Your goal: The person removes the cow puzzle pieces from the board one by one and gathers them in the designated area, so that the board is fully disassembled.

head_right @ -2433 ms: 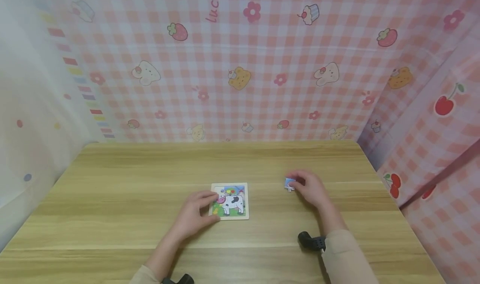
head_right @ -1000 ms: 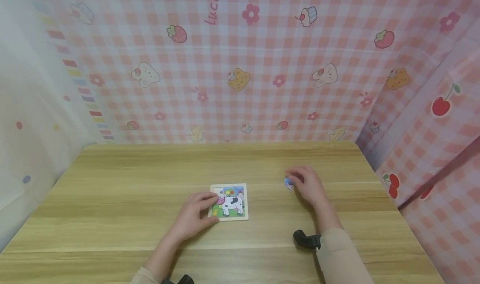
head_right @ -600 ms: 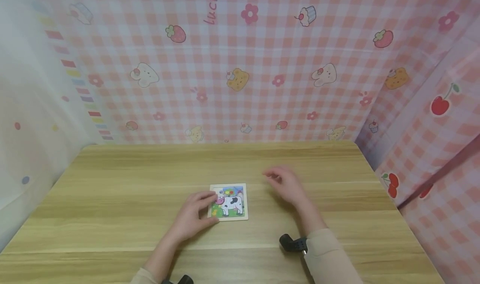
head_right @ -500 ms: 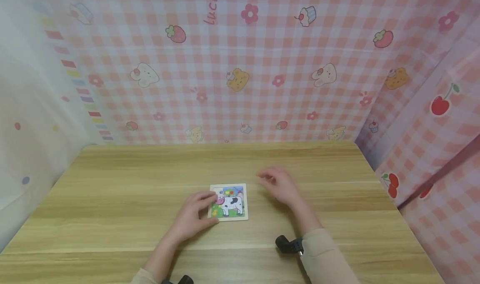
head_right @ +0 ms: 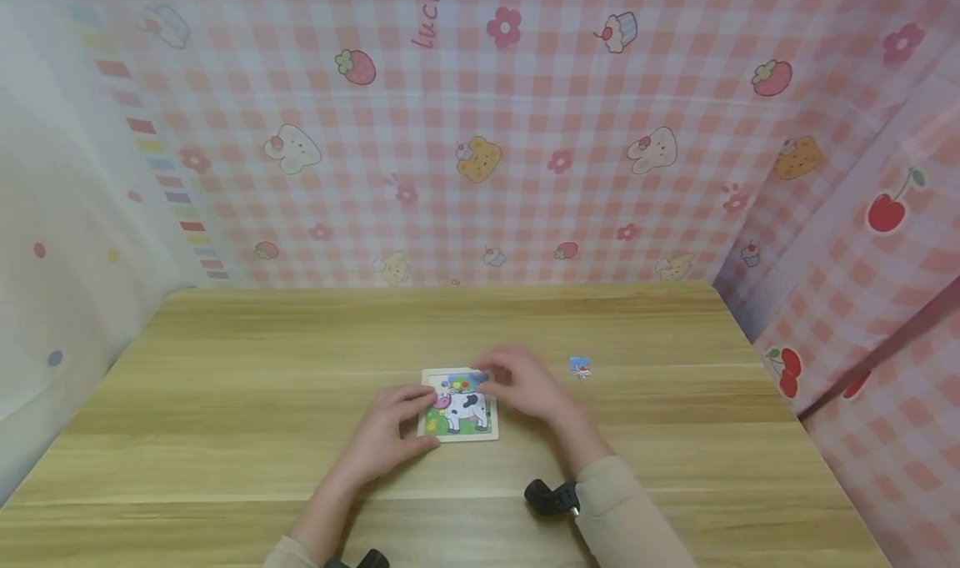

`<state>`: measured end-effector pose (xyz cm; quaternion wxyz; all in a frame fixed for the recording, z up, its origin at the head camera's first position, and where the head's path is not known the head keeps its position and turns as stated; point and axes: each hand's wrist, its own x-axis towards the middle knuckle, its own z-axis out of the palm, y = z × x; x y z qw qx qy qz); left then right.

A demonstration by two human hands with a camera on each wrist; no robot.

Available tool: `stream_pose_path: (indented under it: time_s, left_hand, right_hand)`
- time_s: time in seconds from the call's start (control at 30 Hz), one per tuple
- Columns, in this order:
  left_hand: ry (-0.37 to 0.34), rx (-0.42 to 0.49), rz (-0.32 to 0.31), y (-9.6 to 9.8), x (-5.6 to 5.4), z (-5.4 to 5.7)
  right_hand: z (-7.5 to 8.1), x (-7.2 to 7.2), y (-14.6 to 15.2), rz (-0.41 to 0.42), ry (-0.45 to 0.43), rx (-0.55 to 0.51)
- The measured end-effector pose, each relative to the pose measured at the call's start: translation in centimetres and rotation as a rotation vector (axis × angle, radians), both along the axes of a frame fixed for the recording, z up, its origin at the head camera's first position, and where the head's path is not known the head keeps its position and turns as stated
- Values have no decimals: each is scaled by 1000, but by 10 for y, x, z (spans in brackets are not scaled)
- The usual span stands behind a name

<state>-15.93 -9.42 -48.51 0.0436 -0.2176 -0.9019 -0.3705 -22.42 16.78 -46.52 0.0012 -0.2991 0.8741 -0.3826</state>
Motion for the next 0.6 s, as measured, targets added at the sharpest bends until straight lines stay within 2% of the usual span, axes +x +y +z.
stream_pose_path:
  time_s: [0.17, 0.37, 0.6]
  left_hand:
    - [6, -5, -6, 0, 0, 0]
    - [10, -4, -12, -1, 0, 1]
    - [10, 3, -14, -1, 1, 1]
  right_hand:
    - [2, -1, -11, 65, -12, 15]
    - [1, -6, -21, 95, -13, 45]
    - [4, -13, -28, 147, 21, 145]
